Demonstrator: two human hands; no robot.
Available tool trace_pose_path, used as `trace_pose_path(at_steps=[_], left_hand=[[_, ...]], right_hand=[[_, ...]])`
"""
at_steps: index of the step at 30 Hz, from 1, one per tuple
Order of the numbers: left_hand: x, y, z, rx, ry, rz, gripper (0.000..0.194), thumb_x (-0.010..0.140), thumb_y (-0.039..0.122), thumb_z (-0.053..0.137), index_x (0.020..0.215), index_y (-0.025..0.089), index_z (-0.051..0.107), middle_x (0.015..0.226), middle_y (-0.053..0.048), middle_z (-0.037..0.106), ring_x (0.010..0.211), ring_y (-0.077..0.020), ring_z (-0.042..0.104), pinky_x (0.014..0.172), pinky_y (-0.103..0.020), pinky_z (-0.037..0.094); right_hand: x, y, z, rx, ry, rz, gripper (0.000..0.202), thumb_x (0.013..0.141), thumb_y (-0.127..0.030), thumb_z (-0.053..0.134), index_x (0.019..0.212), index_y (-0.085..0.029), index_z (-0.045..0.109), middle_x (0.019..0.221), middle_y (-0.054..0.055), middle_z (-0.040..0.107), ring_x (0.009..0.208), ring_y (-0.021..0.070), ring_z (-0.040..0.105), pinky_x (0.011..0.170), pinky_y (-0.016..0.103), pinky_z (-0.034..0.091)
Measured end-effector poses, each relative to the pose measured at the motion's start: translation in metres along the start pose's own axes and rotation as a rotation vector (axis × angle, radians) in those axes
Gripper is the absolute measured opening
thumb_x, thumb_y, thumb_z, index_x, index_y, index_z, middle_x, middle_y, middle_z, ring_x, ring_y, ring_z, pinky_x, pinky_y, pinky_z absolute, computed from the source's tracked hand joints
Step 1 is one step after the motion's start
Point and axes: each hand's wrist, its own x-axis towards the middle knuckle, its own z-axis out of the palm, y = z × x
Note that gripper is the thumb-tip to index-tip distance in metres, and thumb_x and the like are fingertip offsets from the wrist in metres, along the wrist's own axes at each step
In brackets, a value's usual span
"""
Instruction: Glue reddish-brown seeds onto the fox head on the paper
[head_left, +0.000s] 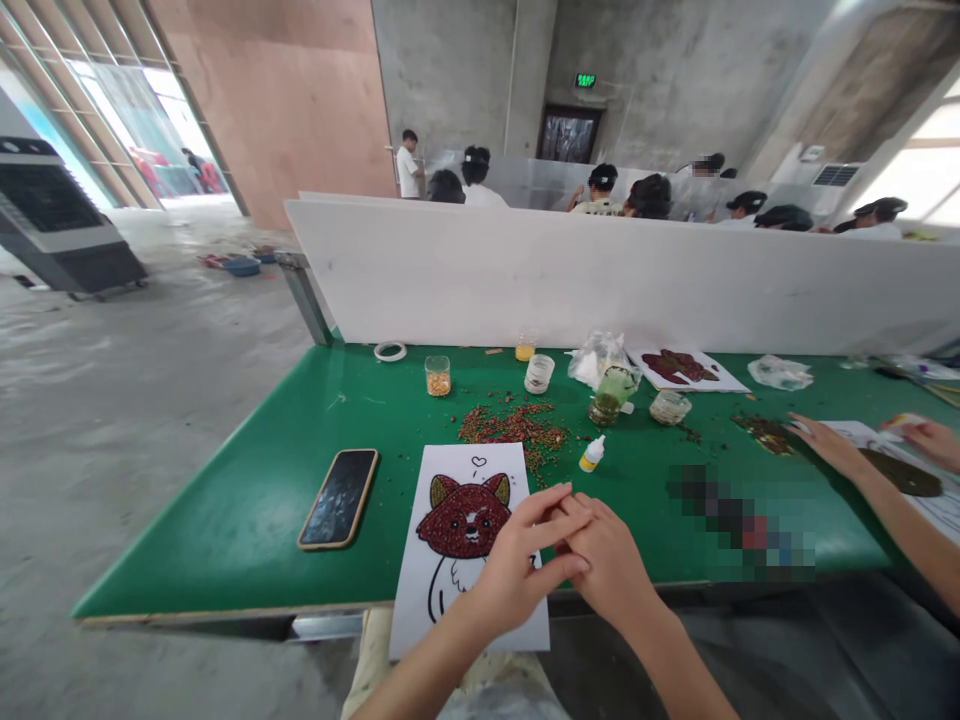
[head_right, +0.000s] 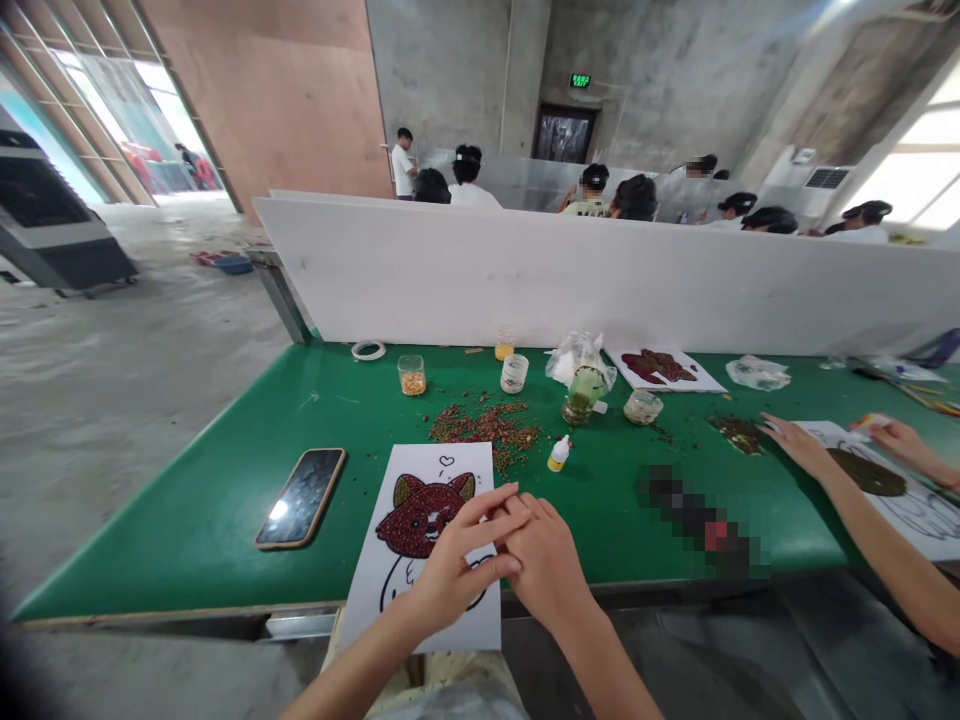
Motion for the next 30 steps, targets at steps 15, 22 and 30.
trace_pose_path(at_steps=[15,22,30], left_hand=[[-0.027,-0.002,0.01,0.473,0.212,0.31,0.051,0.087,0.011,0.049,0.137,0.017,0.04,0.128,-0.01,0.058,0.122,-0.0181,0.051,0.1,-0.034,0.048],[-0.038,-0.009,0.02,0.507,0.18,0.227,0.046,0.089,0.012,0.044,0.134,0.015,0.043,0.127,-0.012,0.058,0.12,-0.0185,0.053,0.097,-0.034,0.05],[-0.023,-0.017,0.022,0.306,0.068,-0.202,0.035,0.093,0.027,0.037,0.117,0.02,0.061,0.122,-0.008,0.062,0.114,-0.0199,0.058,0.099,-0.041,0.048]], right_hand=[[-0.004,-0.018,0.019,0.063,0.011,0.153,0.019,0.073,-0.01,0.045,0.071,-0.018,0.063,0.072,0.005,0.065,0.069,0.0172,0.055,0.065,0.027,0.035],[-0.006,-0.018,0.027,-0.024,-0.13,0.316,0.022,0.078,-0.007,0.046,0.08,-0.016,0.066,0.081,0.006,0.068,0.078,0.0184,0.06,0.072,0.027,0.036],[-0.005,-0.01,0.042,-0.171,-0.248,0.316,0.024,0.082,-0.009,0.047,0.093,-0.016,0.067,0.089,0.01,0.069,0.086,0.022,0.062,0.073,0.03,0.039]])
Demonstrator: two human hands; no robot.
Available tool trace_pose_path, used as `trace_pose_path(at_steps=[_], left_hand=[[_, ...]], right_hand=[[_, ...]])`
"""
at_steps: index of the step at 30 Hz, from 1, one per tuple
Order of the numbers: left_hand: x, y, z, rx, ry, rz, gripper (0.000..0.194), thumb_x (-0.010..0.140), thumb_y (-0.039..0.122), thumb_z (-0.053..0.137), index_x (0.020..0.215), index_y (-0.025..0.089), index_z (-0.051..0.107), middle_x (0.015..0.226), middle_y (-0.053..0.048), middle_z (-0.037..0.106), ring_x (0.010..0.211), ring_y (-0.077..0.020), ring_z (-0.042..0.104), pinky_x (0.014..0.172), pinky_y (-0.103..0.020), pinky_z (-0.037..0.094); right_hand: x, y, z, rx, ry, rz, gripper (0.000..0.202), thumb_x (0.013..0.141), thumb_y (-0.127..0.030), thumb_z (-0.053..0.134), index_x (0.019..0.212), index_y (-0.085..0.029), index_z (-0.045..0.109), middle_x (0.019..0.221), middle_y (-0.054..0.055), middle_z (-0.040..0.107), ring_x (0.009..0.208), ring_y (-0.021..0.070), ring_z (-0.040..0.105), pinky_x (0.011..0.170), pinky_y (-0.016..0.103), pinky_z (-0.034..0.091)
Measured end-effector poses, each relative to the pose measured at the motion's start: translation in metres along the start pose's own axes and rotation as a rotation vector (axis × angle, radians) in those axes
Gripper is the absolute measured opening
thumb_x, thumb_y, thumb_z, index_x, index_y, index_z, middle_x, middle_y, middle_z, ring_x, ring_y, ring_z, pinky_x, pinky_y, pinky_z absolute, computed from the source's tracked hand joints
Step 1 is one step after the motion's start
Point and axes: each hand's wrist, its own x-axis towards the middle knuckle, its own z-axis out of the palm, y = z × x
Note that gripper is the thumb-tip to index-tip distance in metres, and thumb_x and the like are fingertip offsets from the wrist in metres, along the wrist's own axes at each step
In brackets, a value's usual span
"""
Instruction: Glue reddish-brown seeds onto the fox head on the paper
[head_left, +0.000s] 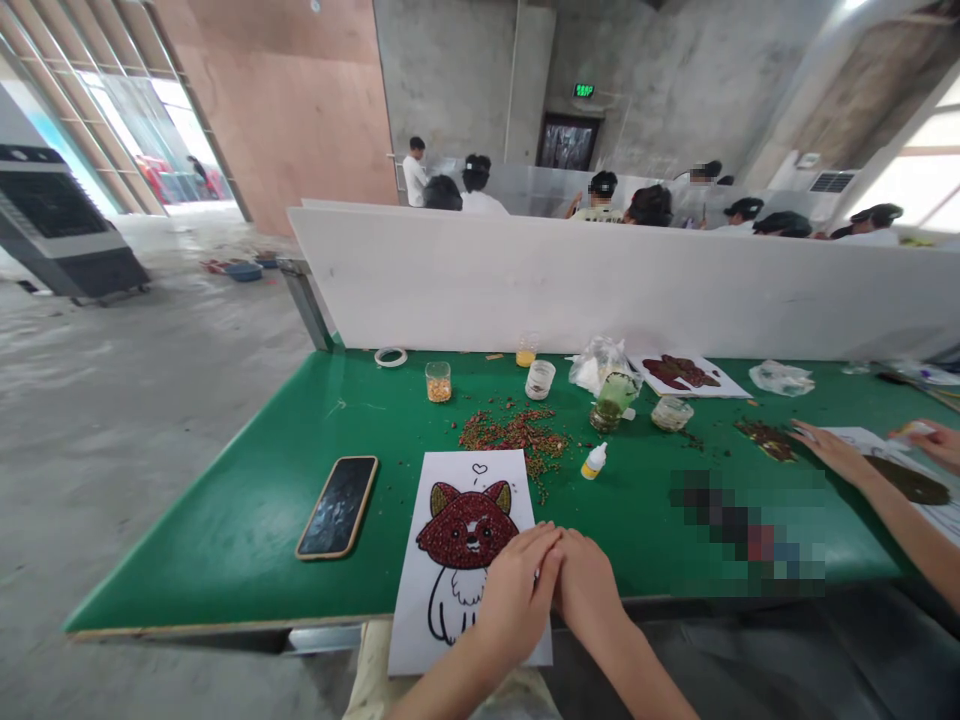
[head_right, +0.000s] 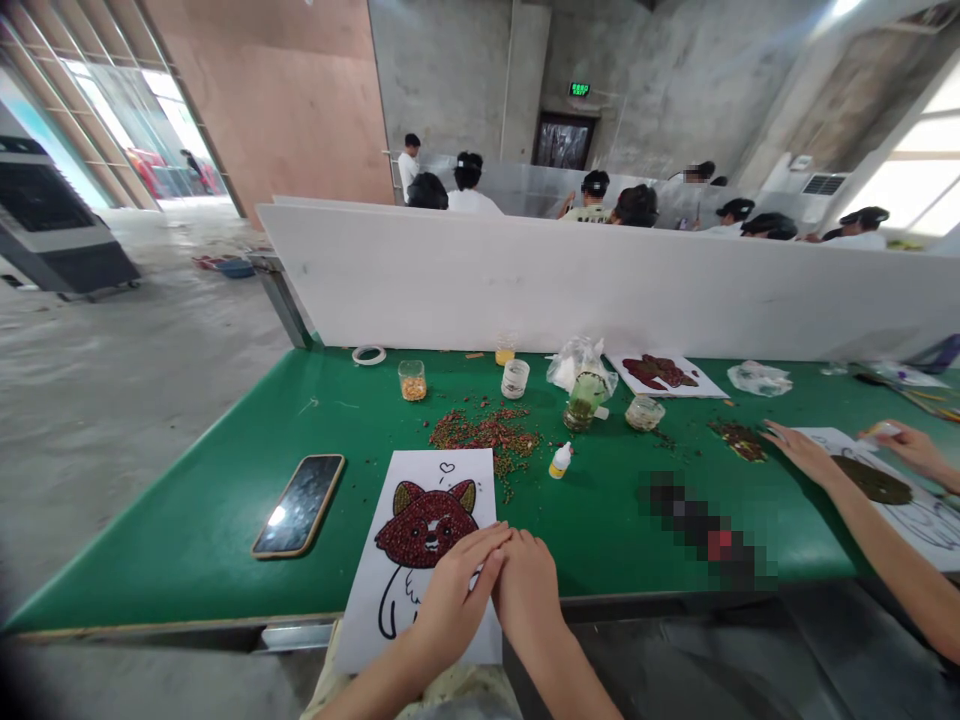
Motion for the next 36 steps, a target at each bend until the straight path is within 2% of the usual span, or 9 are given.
trace_pose_path(at_steps=[5,10,13,16,21,25,29,32,36], left_hand=[[0.004,0.002,0.015,0.094,-0.052,-0.035,0.04,0.091,0.027,0.038,0.125,0.015,0.055,0.127,-0.012,0.058,0.117,-0.0239,0.055,0.099,-0.045,0.046],[-0.001,0.009,0.023,0.092,-0.122,-0.038,0.044,0.09,0.024,0.036,0.131,0.014,0.049,0.133,-0.012,0.052,0.121,-0.0242,0.051,0.102,-0.044,0.044],[-0.001,0.007,0.028,0.028,-0.143,-0.02,0.046,0.09,0.024,0.038,0.134,0.016,0.045,0.136,-0.011,0.05,0.123,-0.0229,0.049,0.104,-0.042,0.043],[0.005,0.001,0.03,-0.025,-0.175,-0.036,0.046,0.091,0.027,0.038,0.135,0.017,0.044,0.139,-0.01,0.047,0.126,-0.0216,0.047,0.106,-0.042,0.04],[0.014,-0.003,0.028,-0.043,-0.213,-0.051,0.044,0.093,0.03,0.033,0.134,0.018,0.046,0.141,-0.007,0.045,0.129,-0.0198,0.043,0.11,-0.042,0.035],[0.003,0.003,0.025,-0.049,-0.184,-0.029,0.046,0.091,0.027,0.036,0.137,0.019,0.042,0.141,-0.008,0.044,0.129,-0.0208,0.044,0.109,-0.042,0.037],[-0.005,0.008,0.024,-0.015,-0.23,-0.013,0.049,0.091,0.026,0.037,0.14,0.019,0.037,0.144,-0.008,0.039,0.131,-0.0213,0.04,0.11,-0.041,0.036],[0.002,0.006,0.021,0.037,-0.236,-0.001,0.05,0.092,0.027,0.035,0.141,0.018,0.033,0.146,-0.007,0.035,0.133,-0.021,0.036,0.111,-0.041,0.034],[0.017,0.001,0.015,0.107,-0.251,0.012,0.045,0.093,0.027,0.031,0.136,0.017,0.042,0.144,-0.006,0.039,0.134,-0.0202,0.035,0.112,-0.042,0.033]], right_hand=[[0.006,0.015,0.011,-0.033,-0.017,0.064,0.023,0.084,-0.008,0.045,0.084,-0.018,0.066,0.084,0.008,0.068,0.082,0.0206,0.062,0.069,0.029,0.04],[0.006,0.027,0.014,-0.046,-0.004,0.098,0.024,0.085,-0.007,0.045,0.089,-0.02,0.066,0.089,0.007,0.066,0.086,0.0202,0.061,0.071,0.029,0.041],[0.006,0.033,0.017,-0.076,-0.038,0.177,0.028,0.086,-0.007,0.044,0.101,-0.018,0.064,0.098,0.009,0.066,0.093,0.0223,0.06,0.073,0.03,0.042],[0.004,0.036,0.023,-0.072,0.001,0.19,0.034,0.086,-0.008,0.042,0.115,-0.016,0.059,0.105,0.011,0.064,0.097,0.0239,0.058,0.076,0.031,0.042],[-0.002,0.039,0.034,-0.066,0.059,0.096,0.036,0.083,-0.006,0.044,0.113,-0.019,0.061,0.103,0.01,0.065,0.095,0.0226,0.058,0.078,0.031,0.042],[0.0,0.045,0.044,-0.1,0.095,0.098,0.039,0.083,-0.006,0.042,0.116,-0.018,0.058,0.099,0.01,0.065,0.091,0.0239,0.059,0.072,0.032,0.043],[0.004,0.049,0.053,-0.105,0.14,0.111,0.042,0.083,-0.007,0.041,0.121,-0.02,0.054,0.096,0.009,0.064,0.088,0.0233,0.059,0.067,0.031,0.043],[0.005,0.045,0.051,-0.105,0.155,0.096,0.042,0.083,-0.009,0.041,0.122,-0.021,0.054,0.098,0.009,0.065,0.089,0.0225,0.06,0.069,0.03,0.044],[0.004,0.036,0.043,-0.089,0.13,0.082,0.039,0.083,-0.008,0.042,0.117,-0.019,0.059,0.108,0.011,0.064,0.098,0.0239,0.059,0.079,0.032,0.045]])
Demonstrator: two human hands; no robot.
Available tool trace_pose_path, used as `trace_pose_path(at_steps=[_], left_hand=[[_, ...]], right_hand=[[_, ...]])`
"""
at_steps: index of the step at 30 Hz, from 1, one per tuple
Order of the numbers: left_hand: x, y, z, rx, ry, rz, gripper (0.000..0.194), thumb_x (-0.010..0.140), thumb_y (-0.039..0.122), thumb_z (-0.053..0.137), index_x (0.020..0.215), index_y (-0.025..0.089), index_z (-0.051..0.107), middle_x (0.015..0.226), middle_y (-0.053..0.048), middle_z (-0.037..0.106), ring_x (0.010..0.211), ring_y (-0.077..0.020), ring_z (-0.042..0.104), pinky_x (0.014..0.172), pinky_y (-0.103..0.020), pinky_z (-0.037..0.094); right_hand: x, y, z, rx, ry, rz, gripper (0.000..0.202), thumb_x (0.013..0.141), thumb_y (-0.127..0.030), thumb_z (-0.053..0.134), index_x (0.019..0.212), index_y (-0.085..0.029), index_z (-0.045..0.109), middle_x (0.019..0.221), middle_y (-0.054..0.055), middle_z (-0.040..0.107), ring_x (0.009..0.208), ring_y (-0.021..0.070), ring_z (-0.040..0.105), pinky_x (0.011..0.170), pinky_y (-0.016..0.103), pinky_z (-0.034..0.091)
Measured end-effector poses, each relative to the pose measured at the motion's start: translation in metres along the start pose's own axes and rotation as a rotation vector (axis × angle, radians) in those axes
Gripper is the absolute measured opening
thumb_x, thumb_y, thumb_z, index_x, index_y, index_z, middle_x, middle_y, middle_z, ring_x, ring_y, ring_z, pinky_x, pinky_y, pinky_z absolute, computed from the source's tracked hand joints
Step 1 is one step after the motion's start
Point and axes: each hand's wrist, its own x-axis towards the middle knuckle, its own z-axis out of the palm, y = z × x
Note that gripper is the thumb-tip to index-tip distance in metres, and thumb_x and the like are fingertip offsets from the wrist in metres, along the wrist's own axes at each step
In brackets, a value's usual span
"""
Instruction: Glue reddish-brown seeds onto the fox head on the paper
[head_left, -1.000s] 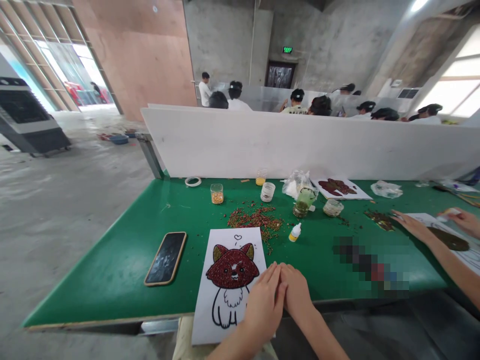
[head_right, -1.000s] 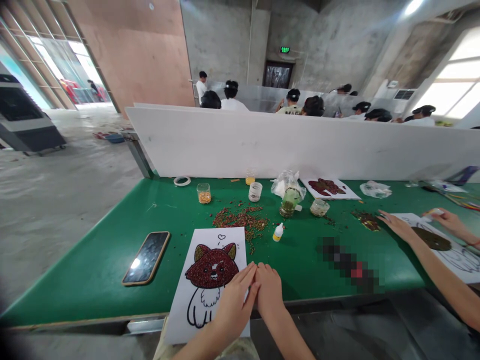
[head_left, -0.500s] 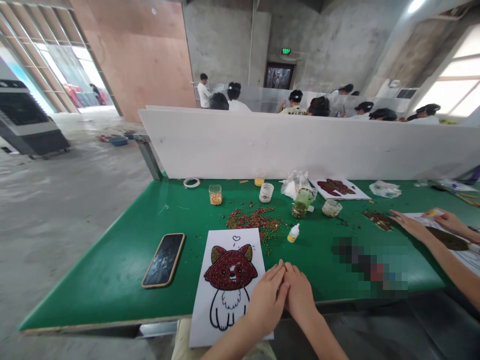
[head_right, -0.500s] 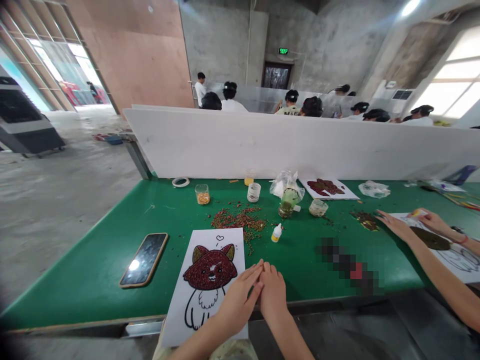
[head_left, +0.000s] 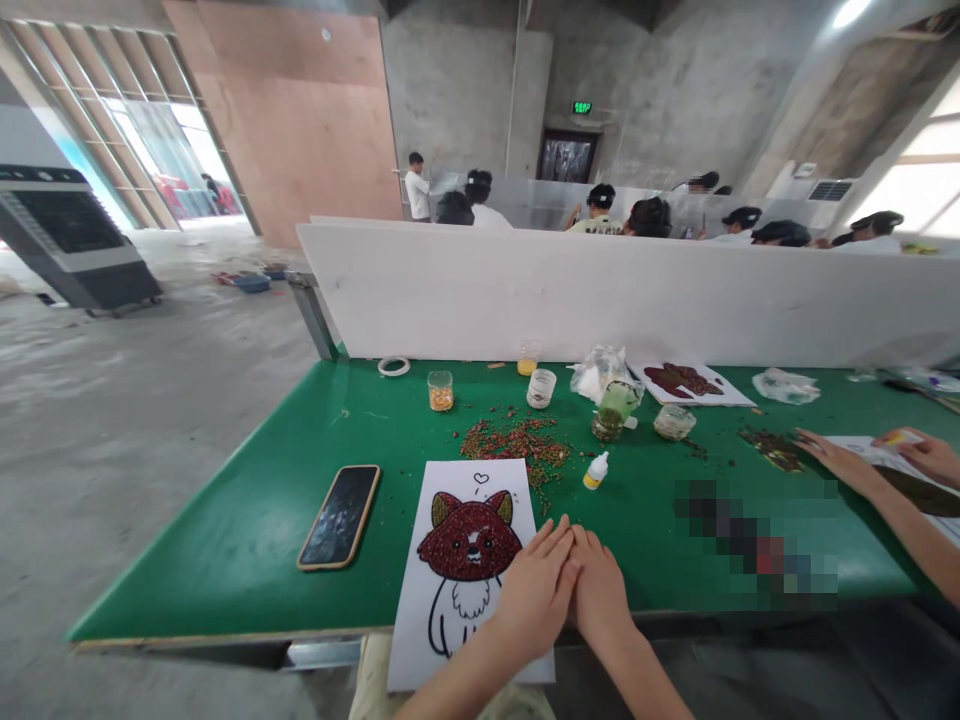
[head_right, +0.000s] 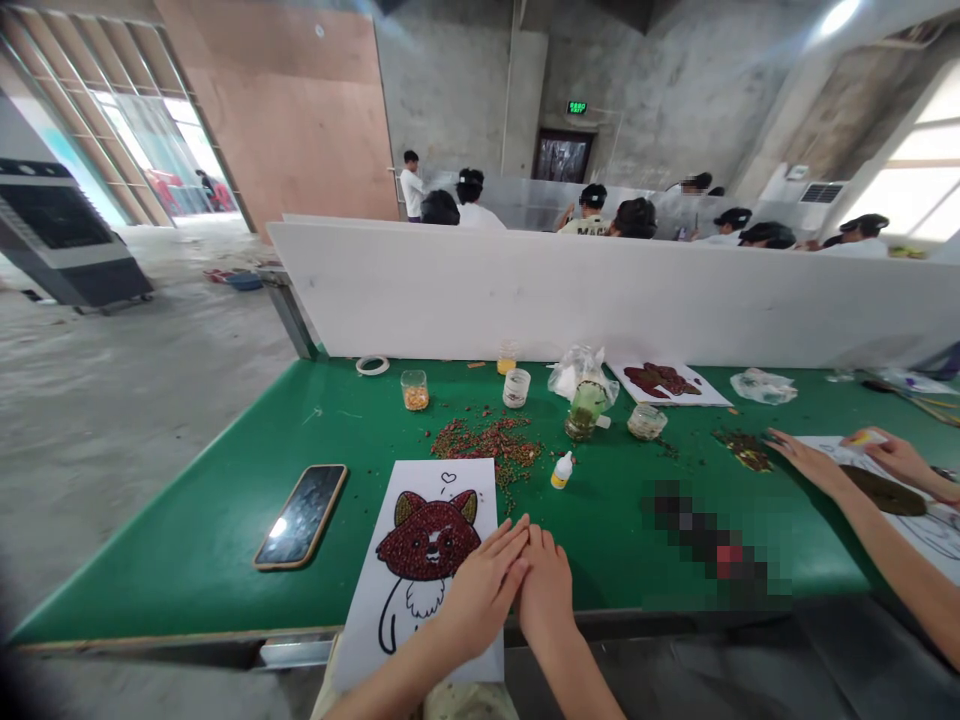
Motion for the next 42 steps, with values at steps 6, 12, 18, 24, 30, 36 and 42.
trace_pose_path(at_steps=[6,12,18,24,30,36,42], left_hand=[[-0.003,-0.001,0.001,0.048,0.034,0.045,0.048,0.089,0.018,0.033,0.137,0.014,0.041,0.144,-0.009,0.038,0.131,-0.0197,0.04,0.11,-0.039,0.036],[-0.005,-0.015,0.005,0.115,0.042,0.072,0.056,0.077,0.001,0.038,0.129,0.017,0.05,0.131,-0.01,0.055,0.119,-0.0214,0.052,0.103,-0.04,0.043],[-0.006,-0.027,-0.018,0.162,0.145,0.319,0.027,0.086,0.013,0.043,0.101,0.019,0.065,0.099,-0.007,0.071,0.092,-0.0173,0.064,0.084,-0.032,0.052],[-0.007,-0.032,-0.036,0.169,0.137,0.409,0.026,0.088,0.018,0.044,0.076,0.019,0.067,0.074,-0.003,0.07,0.073,-0.013,0.063,0.072,-0.026,0.049],[-0.007,-0.028,-0.042,0.14,0.107,0.379,0.016,0.084,0.018,0.053,0.071,0.018,0.062,0.072,-0.001,0.066,0.073,-0.0137,0.057,0.069,-0.025,0.045],[-0.008,-0.025,-0.04,0.123,0.081,0.322,0.01,0.085,0.018,0.054,0.077,0.017,0.06,0.079,-0.002,0.063,0.077,-0.0146,0.055,0.07,-0.025,0.044],[-0.009,-0.025,-0.042,0.063,0.065,0.295,0.016,0.09,0.018,0.045,0.084,0.017,0.059,0.085,-0.004,0.064,0.083,-0.0151,0.055,0.075,-0.026,0.045]], right_hand=[[-0.001,-0.004,-0.006,0.006,-0.025,-0.003,0.043,0.082,-0.006,0.043,0.121,-0.017,0.056,0.109,0.011,0.063,0.099,0.0237,0.057,0.08,0.033,0.045],[0.0,-0.006,-0.014,0.056,-0.054,-0.052,0.042,0.083,-0.009,0.044,0.124,-0.012,0.052,0.1,0.012,0.063,0.09,0.0234,0.058,0.074,0.032,0.045],[-0.002,-0.01,-0.03,0.316,-0.096,-0.258,0.02,0.081,-0.009,0.049,0.095,-0.015,0.062,0.093,0.007,0.064,0.089,0.0197,0.058,0.078,0.031,0.044],[-0.004,-0.018,-0.041,0.393,-0.136,-0.299,0.012,0.079,-0.007,0.052,0.081,-0.017,0.059,0.086,0.003,0.062,0.082,0.0172,0.057,0.074,0.028,0.043],[-0.004,-0.019,-0.045,0.397,-0.179,-0.302,0.011,0.082,-0.009,0.051,0.081,-0.016,0.059,0.086,0.004,0.062,0.083,0.0175,0.056,0.075,0.028,0.041],[-0.003,-0.014,-0.046,0.4,-0.22,-0.276,0.012,0.083,-0.008,0.051,0.084,-0.017,0.06,0.089,0.005,0.063,0.086,0.0187,0.056,0.077,0.029,0.041],[-0.001,-0.006,-0.046,0.308,-0.19,-0.28,0.008,0.083,-0.01,0.053,0.082,-0.017,0.058,0.086,0.004,0.062,0.082,0.0199,0.056,0.074,0.031,0.042]])
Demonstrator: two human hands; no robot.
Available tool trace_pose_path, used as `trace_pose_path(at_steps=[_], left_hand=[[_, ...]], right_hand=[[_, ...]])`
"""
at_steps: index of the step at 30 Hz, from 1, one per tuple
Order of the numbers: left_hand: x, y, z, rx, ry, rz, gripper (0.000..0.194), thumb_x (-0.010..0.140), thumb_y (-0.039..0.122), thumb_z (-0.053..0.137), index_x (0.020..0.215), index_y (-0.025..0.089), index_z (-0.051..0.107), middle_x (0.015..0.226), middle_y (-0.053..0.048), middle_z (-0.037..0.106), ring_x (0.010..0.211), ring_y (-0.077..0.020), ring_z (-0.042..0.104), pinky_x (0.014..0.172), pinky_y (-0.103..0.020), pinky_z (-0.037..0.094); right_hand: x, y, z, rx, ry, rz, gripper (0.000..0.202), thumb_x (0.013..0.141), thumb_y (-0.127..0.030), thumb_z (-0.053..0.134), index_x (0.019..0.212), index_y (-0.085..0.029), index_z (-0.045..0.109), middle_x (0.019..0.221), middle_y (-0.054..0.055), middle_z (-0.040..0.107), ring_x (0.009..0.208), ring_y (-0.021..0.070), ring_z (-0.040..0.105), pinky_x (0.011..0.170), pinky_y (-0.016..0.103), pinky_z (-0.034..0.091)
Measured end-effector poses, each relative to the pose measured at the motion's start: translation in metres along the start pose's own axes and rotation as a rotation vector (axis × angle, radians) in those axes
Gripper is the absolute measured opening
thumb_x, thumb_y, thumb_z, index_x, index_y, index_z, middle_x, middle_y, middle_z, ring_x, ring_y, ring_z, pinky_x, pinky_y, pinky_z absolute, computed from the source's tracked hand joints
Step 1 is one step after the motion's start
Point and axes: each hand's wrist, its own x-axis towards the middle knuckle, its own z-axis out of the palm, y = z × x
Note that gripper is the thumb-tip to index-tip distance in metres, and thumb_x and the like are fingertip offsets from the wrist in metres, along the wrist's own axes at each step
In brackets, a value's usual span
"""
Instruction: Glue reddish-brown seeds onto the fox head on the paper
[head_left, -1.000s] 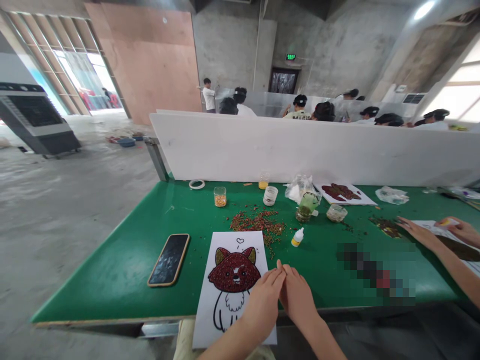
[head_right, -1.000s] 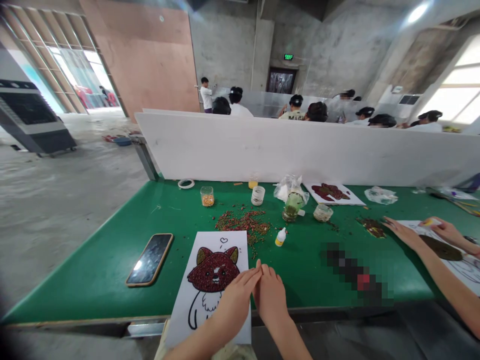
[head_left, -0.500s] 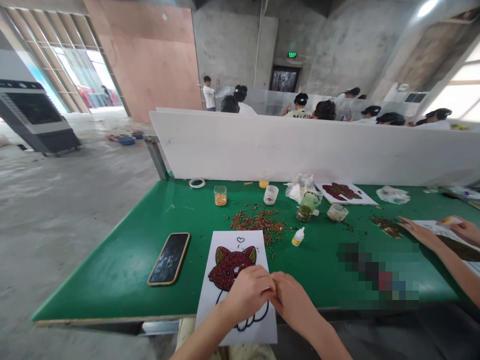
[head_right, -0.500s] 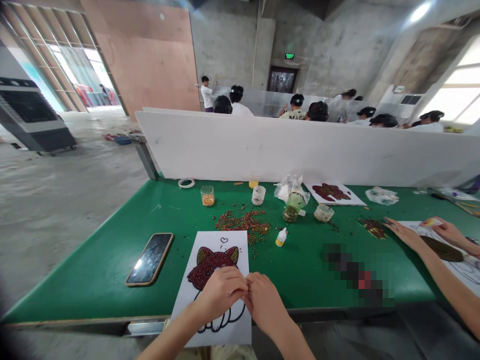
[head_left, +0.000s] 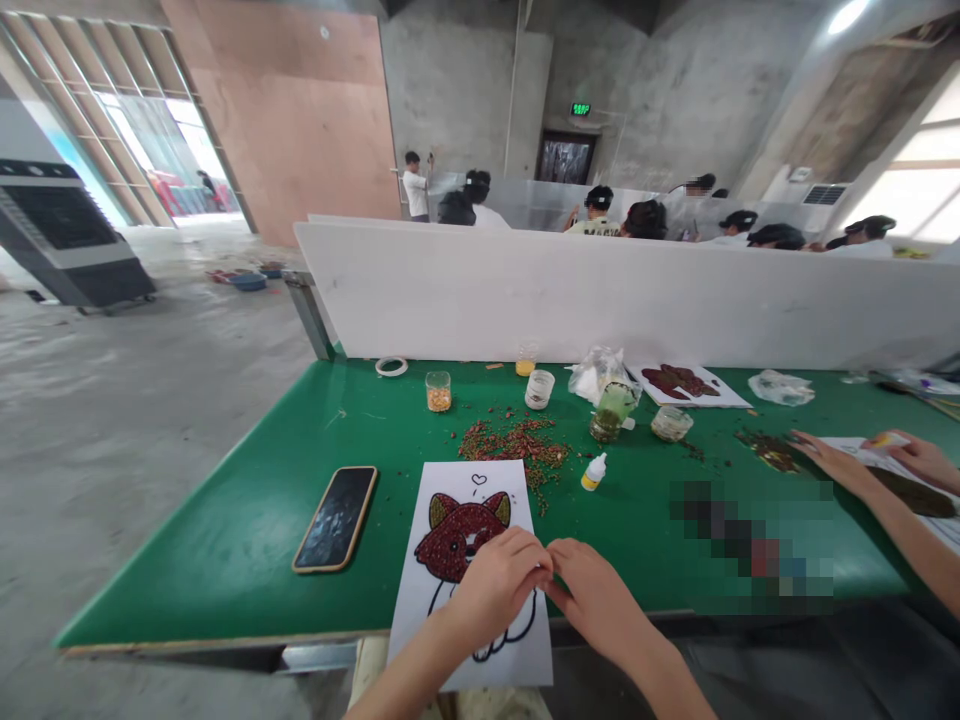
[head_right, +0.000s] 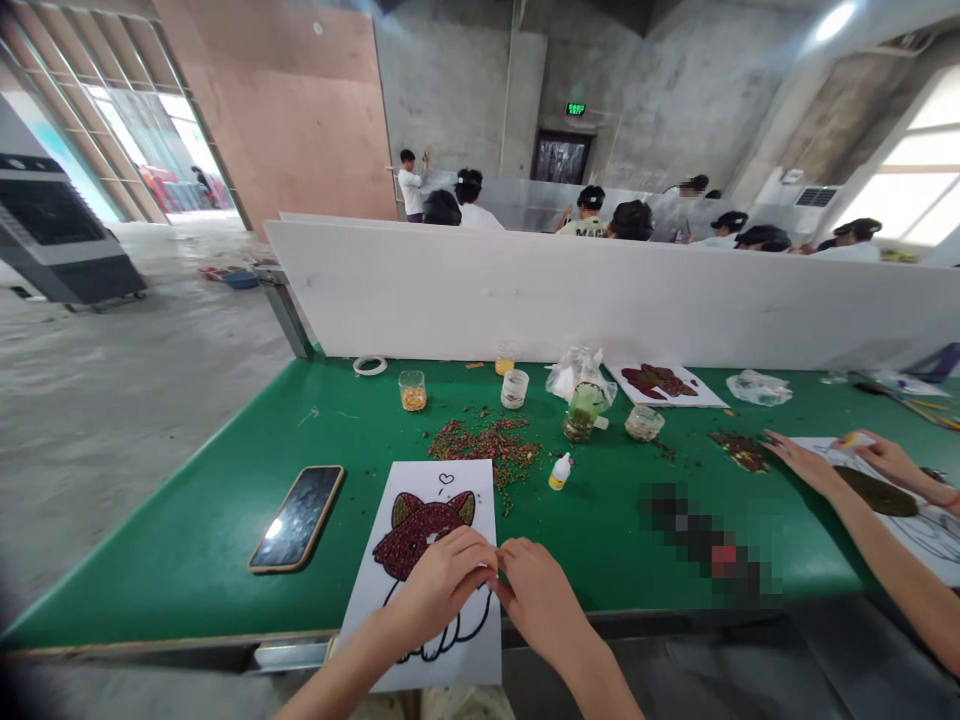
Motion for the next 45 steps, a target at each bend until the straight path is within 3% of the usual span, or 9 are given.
trace_pose_path(at_steps=[8,16,23,27,30,32,35,40,45], left_hand=[[-0.001,0.004,-0.002,-0.058,0.016,0.009,0.02,0.091,0.017,0.041,0.093,0.017,0.061,0.093,-0.005,0.066,0.087,-0.0145,0.056,0.078,-0.026,0.045],[0.001,0.006,0.025,0.04,0.097,-0.019,0.015,0.076,0.015,0.059,0.062,0.018,0.063,0.062,0.0,0.064,0.063,-0.0128,0.056,0.059,-0.024,0.037],[0.004,0.01,0.031,-0.028,-0.02,-0.233,0.01,0.07,0.011,0.067,0.063,0.016,0.063,0.069,-0.001,0.065,0.07,-0.0131,0.057,0.061,-0.023,0.038],[0.003,0.006,0.035,0.016,-0.14,-0.207,0.022,0.08,0.005,0.053,0.085,0.02,0.067,0.088,-0.002,0.067,0.084,-0.0148,0.058,0.072,-0.025,0.041],[0.002,0.007,0.034,0.017,-0.152,-0.209,0.013,0.076,0.013,0.063,0.084,0.021,0.067,0.095,-0.002,0.064,0.09,-0.017,0.057,0.075,-0.027,0.042],[0.003,0.013,0.03,-0.022,-0.121,-0.245,0.002,0.074,0.021,0.068,0.075,0.02,0.067,0.089,-0.001,0.065,0.087,-0.0168,0.057,0.074,-0.027,0.042],[0.005,0.028,0.016,-0.072,-0.031,-0.219,0.014,0.085,0.021,0.055,0.078,0.02,0.068,0.082,-0.002,0.065,0.081,-0.0149,0.056,0.072,-0.026,0.042],[0.004,0.05,-0.013,-0.182,0.194,-0.089,0.025,0.092,0.019,0.039,0.093,0.017,0.064,0.082,-0.007,0.063,0.077,-0.0147,0.054,0.068,-0.026,0.043],[0.005,0.055,-0.023,-0.211,0.335,-0.033,0.024,0.085,0.024,0.055,0.108,0.021,0.063,0.095,-0.009,0.059,0.091,-0.0178,0.053,0.08,-0.032,0.046]], right_hand=[[0.0,-0.001,-0.013,0.004,-0.006,-0.011,0.014,0.086,-0.012,0.052,0.091,-0.018,0.063,0.089,0.005,0.064,0.086,0.0205,0.058,0.076,0.032,0.044],[-0.003,0.01,-0.011,-0.004,-0.001,0.024,0.041,0.079,-0.004,0.051,0.116,-0.016,0.061,0.106,0.01,0.065,0.1,0.0234,0.058,0.088,0.036,0.045],[-0.009,0.014,-0.019,-0.007,0.028,0.042,0.036,0.083,-0.01,0.049,0.116,-0.017,0.062,0.106,0.009,0.066,0.097,0.023,0.061,0.085,0.037,0.048],[-0.012,0.026,-0.017,-0.055,0.099,0.043,0.033,0.085,-0.014,0.05,0.115,-0.017,0.061,0.103,0.009,0.067,0.095,0.0223,0.062,0.082,0.036,0.05],[-0.012,0.032,-0.016,-0.146,0.226,0.016,0.03,0.085,-0.014,0.05,0.112,-0.018,0.062,0.106,0.009,0.065,0.099,0.0232,0.06,0.082,0.037,0.05],[-0.01,0.031,-0.019,-0.204,0.317,-0.019,0.028,0.087,-0.015,0.049,0.112,-0.018,0.061,0.109,0.01,0.063,0.103,0.0237,0.058,0.085,0.039,0.048],[-0.009,0.021,-0.03,-0.239,0.384,-0.106,0.025,0.091,-0.019,0.045,0.111,-0.017,0.06,0.105,0.009,0.063,0.101,0.0222,0.057,0.086,0.038,0.046],[-0.008,-0.002,-0.051,-0.229,0.325,-0.27,0.025,0.094,-0.025,0.04,0.108,-0.018,0.06,0.09,0.007,0.064,0.086,0.0192,0.055,0.076,0.033,0.042],[-0.006,-0.018,-0.059,-0.165,0.287,-0.36,0.025,0.093,-0.025,0.04,0.087,-0.018,0.062,0.082,0.006,0.06,0.079,0.0183,0.05,0.069,0.031,0.037]])
